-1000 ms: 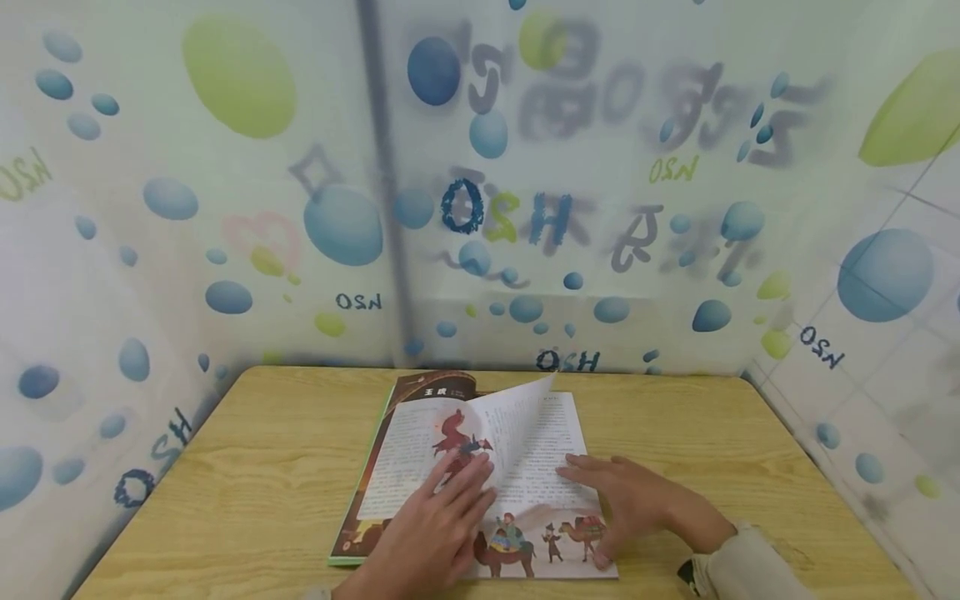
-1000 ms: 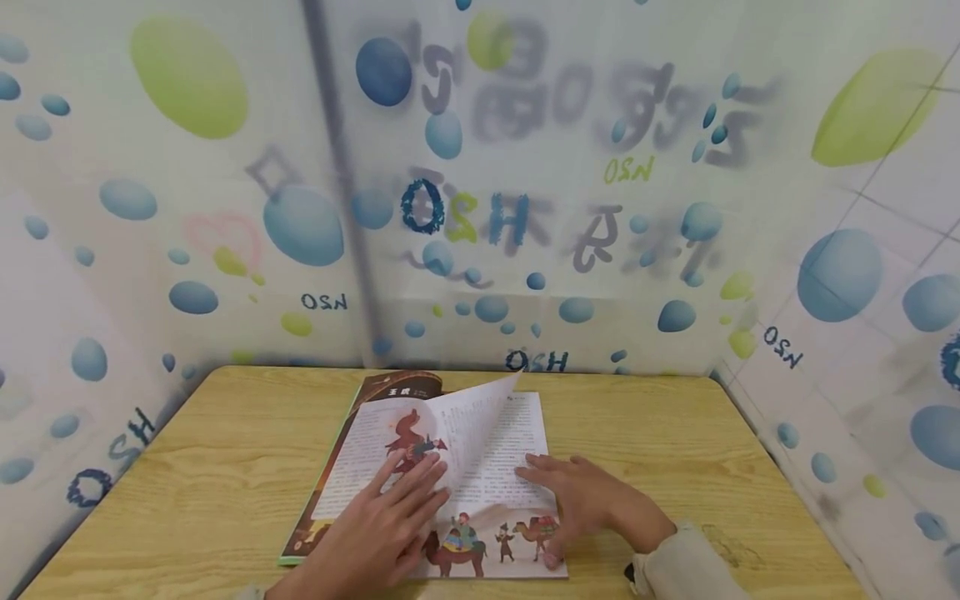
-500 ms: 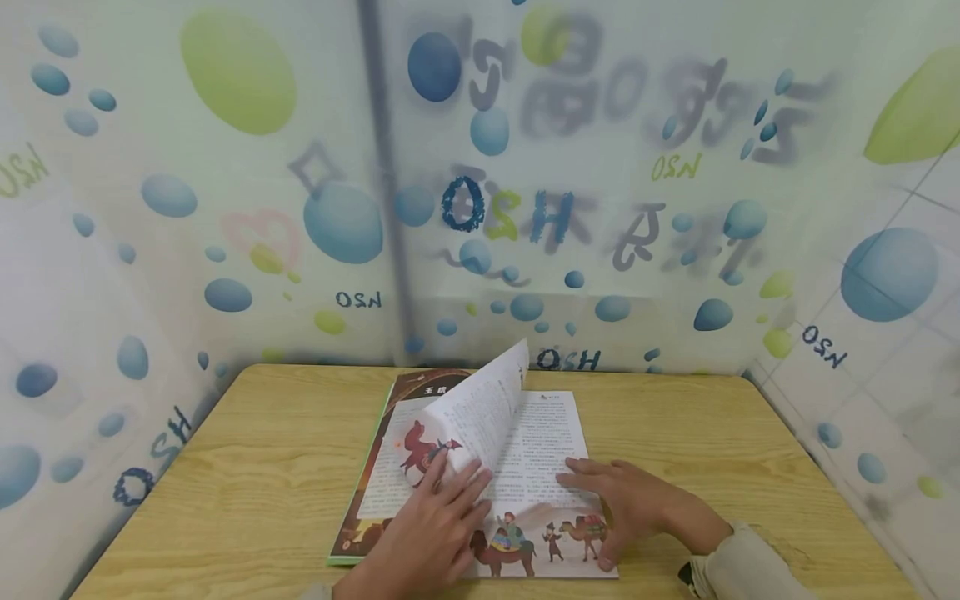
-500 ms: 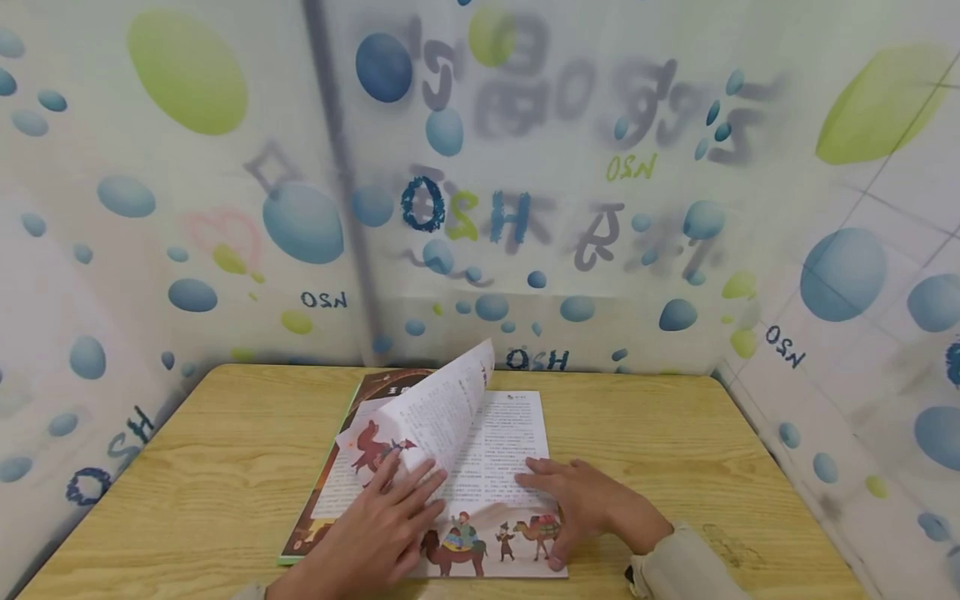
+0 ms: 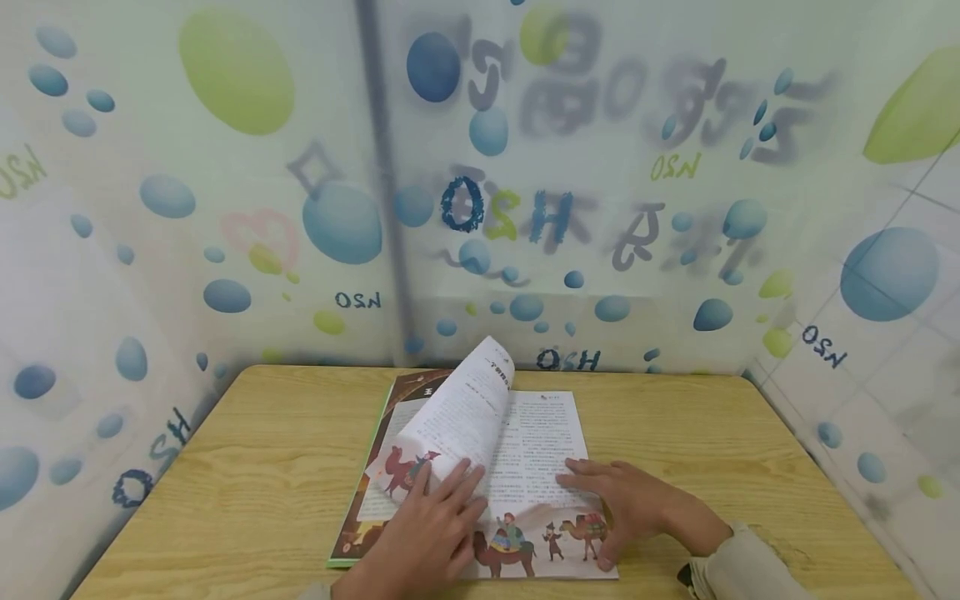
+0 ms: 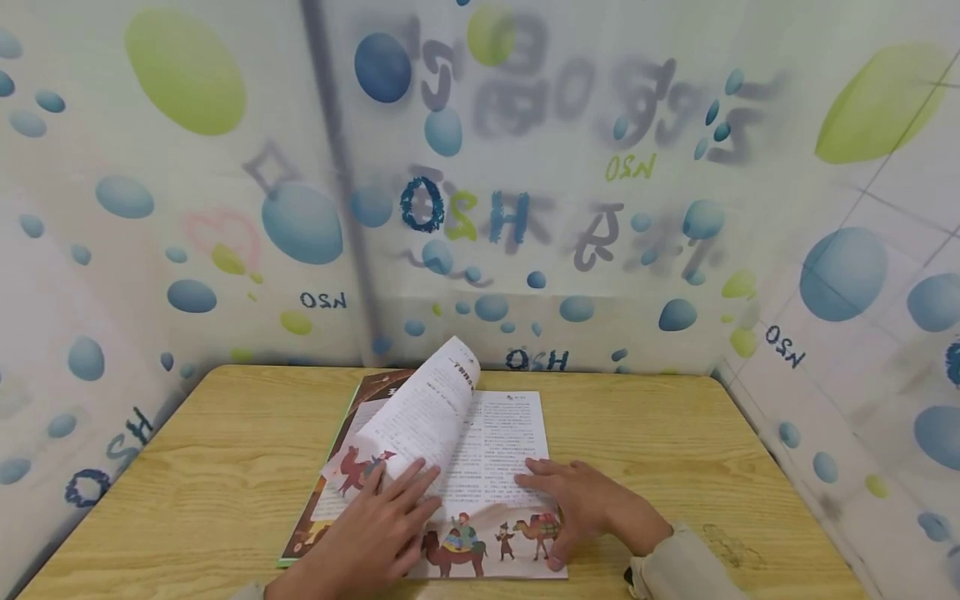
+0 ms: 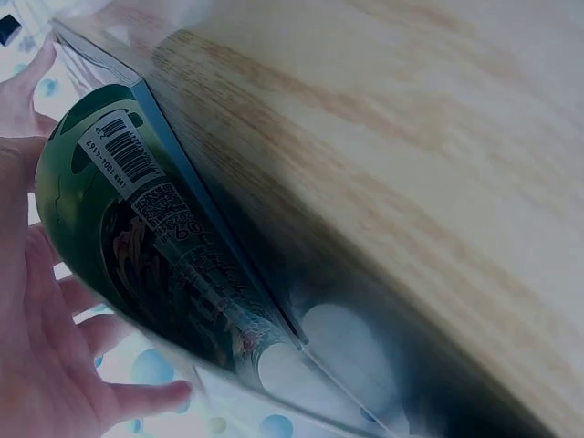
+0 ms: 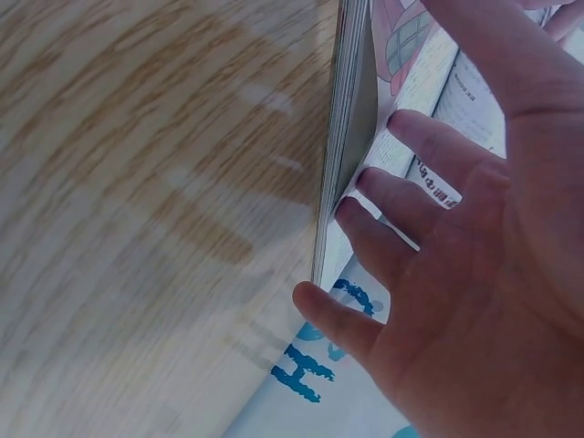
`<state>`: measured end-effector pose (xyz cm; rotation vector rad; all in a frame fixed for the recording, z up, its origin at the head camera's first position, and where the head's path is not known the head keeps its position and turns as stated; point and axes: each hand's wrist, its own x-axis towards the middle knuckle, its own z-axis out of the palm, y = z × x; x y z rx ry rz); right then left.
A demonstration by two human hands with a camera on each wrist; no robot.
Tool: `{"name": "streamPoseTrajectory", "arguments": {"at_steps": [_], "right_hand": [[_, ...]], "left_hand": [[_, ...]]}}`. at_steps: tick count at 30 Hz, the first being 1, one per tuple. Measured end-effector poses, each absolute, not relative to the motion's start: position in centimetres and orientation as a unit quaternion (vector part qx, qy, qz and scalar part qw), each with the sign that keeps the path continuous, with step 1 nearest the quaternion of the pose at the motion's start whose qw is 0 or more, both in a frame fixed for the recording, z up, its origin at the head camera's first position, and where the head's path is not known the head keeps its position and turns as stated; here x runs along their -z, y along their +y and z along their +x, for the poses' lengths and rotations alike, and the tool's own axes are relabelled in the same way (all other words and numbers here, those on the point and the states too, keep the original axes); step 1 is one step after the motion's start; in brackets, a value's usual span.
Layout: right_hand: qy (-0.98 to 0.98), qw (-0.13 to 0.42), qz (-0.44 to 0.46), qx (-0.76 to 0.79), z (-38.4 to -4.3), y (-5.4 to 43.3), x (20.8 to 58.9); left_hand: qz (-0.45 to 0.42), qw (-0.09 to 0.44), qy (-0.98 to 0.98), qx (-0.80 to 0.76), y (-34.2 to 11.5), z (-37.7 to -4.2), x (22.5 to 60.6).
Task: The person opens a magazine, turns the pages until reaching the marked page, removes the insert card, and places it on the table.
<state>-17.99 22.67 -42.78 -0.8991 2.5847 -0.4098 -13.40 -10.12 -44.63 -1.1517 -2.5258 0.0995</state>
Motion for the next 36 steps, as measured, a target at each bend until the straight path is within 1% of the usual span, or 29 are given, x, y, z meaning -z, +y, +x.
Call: {"name": "streamPoseTrajectory", "arguments": {"at_steps": [11, 22, 36], "right_hand": [[0.915, 0.184, -0.325, 0.15, -18.07, 22.83, 43.02], [0.915, 0.187, -0.322, 0.156, -18.06, 22.9, 43.0], [0.915, 0.181, -0.325, 0.153, -18.11, 22.95, 43.09]], "left_hand": [[-0.347, 0.081, -0.934, -0.009, -10.09, -13.35, 44.2], [-0.312, 0.084, -0.946, 0.022, -10.17, -13.39, 44.21], [-0.281, 0.039, -0.957, 0.061, -10.37, -13.36, 44.1]]}}
